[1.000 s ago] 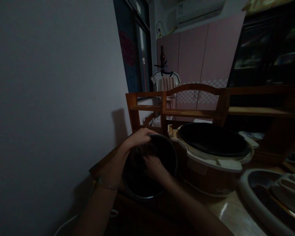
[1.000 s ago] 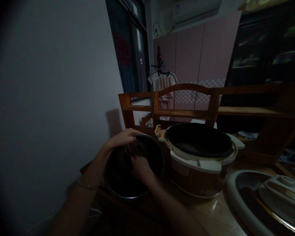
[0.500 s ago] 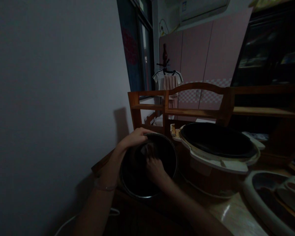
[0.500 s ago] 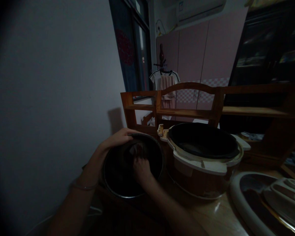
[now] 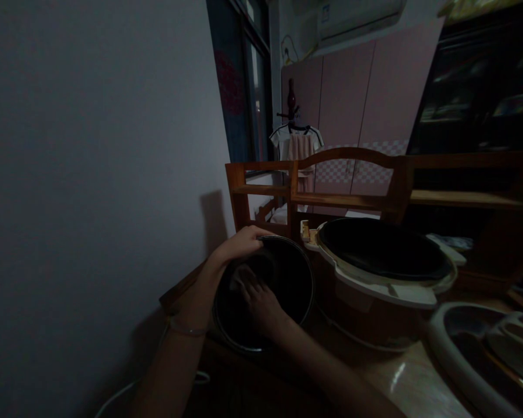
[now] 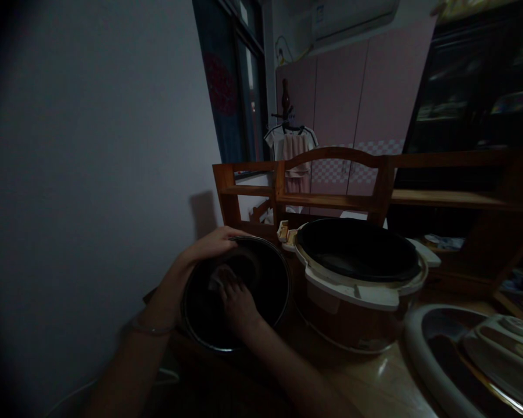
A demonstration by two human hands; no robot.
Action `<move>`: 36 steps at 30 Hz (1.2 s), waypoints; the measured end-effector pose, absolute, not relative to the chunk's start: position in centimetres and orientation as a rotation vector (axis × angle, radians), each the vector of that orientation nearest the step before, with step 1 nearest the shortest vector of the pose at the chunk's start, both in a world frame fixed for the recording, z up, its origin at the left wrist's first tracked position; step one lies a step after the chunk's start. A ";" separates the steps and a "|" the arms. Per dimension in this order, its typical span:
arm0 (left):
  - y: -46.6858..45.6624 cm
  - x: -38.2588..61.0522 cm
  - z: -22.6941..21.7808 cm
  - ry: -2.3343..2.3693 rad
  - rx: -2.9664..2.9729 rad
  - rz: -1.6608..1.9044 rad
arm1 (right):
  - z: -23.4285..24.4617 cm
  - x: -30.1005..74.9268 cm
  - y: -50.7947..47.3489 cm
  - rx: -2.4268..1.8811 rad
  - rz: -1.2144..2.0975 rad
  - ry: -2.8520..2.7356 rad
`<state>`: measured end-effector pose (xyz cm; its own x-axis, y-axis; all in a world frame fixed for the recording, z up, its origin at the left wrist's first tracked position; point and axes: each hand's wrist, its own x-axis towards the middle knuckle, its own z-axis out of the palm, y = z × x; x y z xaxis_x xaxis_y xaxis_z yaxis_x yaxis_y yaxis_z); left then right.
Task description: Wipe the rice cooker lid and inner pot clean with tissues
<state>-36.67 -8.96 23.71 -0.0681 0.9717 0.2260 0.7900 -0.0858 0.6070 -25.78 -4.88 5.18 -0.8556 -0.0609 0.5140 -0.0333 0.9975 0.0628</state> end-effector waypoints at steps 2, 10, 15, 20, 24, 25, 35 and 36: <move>-8.9 -36.9 23.7 1.916 1.905 0.896 | 4.7 -25.7 -5.0 0.084 -0.074 -2.589; -9.3 -37.1 23.6 1.886 1.871 0.925 | 3.8 -24.9 -5.5 0.026 -0.084 -2.598; -9.9 -37.3 23.5 1.825 1.823 0.976 | 3.1 -24.0 -5.5 -0.144 -0.116 -2.714; -10.2 -37.8 23.3 1.808 1.792 1.004 | 3.0 -23.5 -4.4 -0.288 -0.243 -2.790; -10.5 -37.9 23.2 1.805 1.826 1.021 | 2.8 -23.2 -4.0 -0.284 -0.300 -2.768; -10.6 -37.8 23.3 1.803 1.832 1.026 | 2.8 -23.2 -4.0 -0.277 -0.294 -2.750; -10.1 -36.5 23.7 1.773 1.858 0.966 | 3.6 -25.0 -2.4 -0.375 -0.142 -2.560; -10.0 -36.4 23.8 1.785 1.861 0.958 | 3.8 -25.1 -2.3 -0.370 -0.136 -2.543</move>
<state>-36.42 -10.00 23.76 -0.0437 0.9774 0.2067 0.7125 -0.1145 0.6923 -25.06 -2.25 3.80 -0.8046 0.2334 0.5461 0.2904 0.9567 0.0189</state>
